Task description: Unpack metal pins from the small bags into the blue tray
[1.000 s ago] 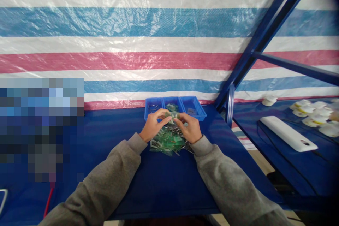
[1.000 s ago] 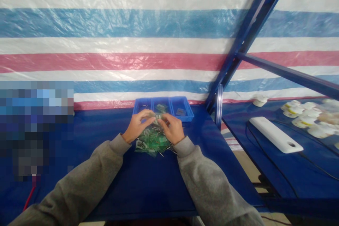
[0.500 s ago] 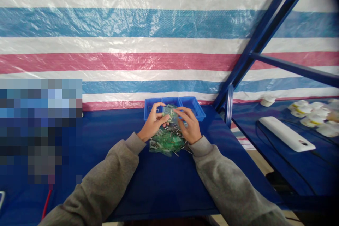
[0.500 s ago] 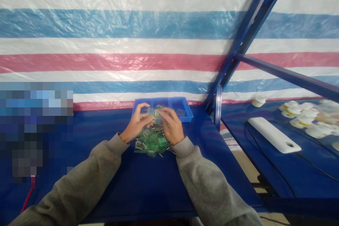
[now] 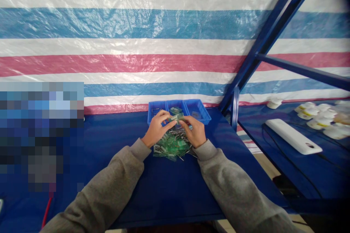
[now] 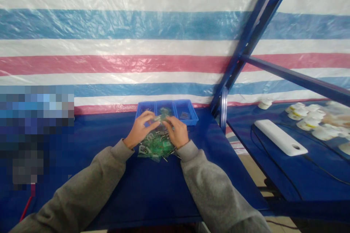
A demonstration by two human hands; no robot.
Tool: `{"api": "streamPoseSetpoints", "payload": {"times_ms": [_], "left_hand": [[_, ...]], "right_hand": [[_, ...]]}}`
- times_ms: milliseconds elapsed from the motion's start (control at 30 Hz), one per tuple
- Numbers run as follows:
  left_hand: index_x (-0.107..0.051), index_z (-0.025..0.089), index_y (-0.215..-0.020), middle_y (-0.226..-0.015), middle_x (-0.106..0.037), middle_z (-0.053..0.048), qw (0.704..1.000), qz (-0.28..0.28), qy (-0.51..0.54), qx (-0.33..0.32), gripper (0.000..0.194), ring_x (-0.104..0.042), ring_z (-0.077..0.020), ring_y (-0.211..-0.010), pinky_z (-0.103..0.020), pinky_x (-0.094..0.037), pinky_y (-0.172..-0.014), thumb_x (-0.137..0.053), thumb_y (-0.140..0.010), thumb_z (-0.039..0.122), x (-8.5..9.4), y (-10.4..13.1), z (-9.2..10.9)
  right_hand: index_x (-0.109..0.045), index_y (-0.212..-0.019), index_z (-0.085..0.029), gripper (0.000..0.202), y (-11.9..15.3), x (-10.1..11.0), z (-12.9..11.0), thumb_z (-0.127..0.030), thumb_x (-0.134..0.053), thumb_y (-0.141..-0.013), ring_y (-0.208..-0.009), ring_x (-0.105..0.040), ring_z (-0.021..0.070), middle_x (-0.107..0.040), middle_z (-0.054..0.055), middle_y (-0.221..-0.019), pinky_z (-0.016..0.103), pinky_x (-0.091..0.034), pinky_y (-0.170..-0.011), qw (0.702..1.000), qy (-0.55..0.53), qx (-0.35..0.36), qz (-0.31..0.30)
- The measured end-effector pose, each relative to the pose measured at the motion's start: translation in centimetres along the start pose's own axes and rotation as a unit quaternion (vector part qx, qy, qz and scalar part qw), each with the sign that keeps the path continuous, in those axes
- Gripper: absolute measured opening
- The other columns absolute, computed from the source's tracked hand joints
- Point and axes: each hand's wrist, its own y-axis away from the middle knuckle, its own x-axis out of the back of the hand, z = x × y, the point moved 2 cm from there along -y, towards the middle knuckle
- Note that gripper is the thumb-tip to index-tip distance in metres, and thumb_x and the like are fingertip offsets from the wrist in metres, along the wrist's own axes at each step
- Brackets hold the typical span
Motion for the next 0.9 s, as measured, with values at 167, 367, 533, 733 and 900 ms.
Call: {"api": "streamPoseSetpoints", "payload": {"times_ms": [167,367,533,733,900], "left_hand": [[-0.060,0.014,-0.095,-0.081,-0.063,-0.004,0.992,-0.019,0.094,0.081,0.028,-0.060,-0.0161,-0.077,-0.028,-0.047,-0.075,-0.056,-0.085,0.040,-0.5,0.2,-0.9],[-0.041,0.019,-0.116,-0.064,-0.059,0.003,0.961,-0.024,0.239,0.135,0.046,-0.057,-0.0104,-0.055,-0.022,-0.045,-0.059,-0.063,-0.081,0.039,-0.7,0.2,-1.0],[-0.052,0.014,-0.102,-0.063,-0.057,0.001,0.964,-0.048,0.229,0.130,0.035,-0.054,-0.0099,-0.055,-0.022,-0.044,-0.058,-0.056,-0.084,0.044,-0.7,0.0,-0.5],[-0.067,0.014,-0.093,-0.087,-0.057,-0.006,0.996,-0.033,0.073,0.048,0.038,-0.054,-0.0136,-0.077,-0.024,-0.044,-0.067,-0.049,-0.088,0.047,0.2,-0.1,0.0],[-0.066,0.014,-0.083,-0.083,-0.062,-0.004,0.998,-0.035,0.027,0.046,0.031,-0.056,-0.0144,-0.075,-0.025,-0.044,-0.068,-0.058,-0.083,0.043,0.2,-0.3,-0.4]], "right_hand": [[-0.056,-0.117,-0.021,0.029,-0.1,0.4,-0.3,-0.025,-0.041,-0.094,-0.062,-0.061,0.0134,-0.065,0.004,-0.086,0.029,-0.052,-0.066,0.999,-0.033,-0.030,0.014],[-0.061,-0.111,-0.023,0.028,-0.4,0.8,-1.0,-0.018,-0.044,-0.090,-0.086,-0.059,0.0170,-0.055,0.010,-0.111,0.033,-0.053,-0.075,0.999,-0.027,0.035,0.012],[-0.064,-0.096,-0.021,0.017,-0.4,0.6,-0.8,-0.018,-0.050,-0.087,-0.096,-0.058,0.0195,-0.054,0.010,-0.112,0.033,-0.052,-0.076,0.999,-0.025,0.034,0.014],[-0.062,-0.090,-0.019,0.014,-0.4,0.4,-0.4,-0.025,-0.049,-0.090,-0.078,-0.061,0.0171,-0.065,0.007,-0.086,0.030,-0.050,-0.068,1.000,0.004,0.015,0.019],[-0.064,-0.095,-0.019,0.018,-0.2,0.3,-0.2,-0.032,-0.053,-0.088,-0.067,-0.059,0.0159,-0.067,0.006,-0.083,0.030,-0.050,-0.065,1.000,0.020,0.002,0.021]]}}
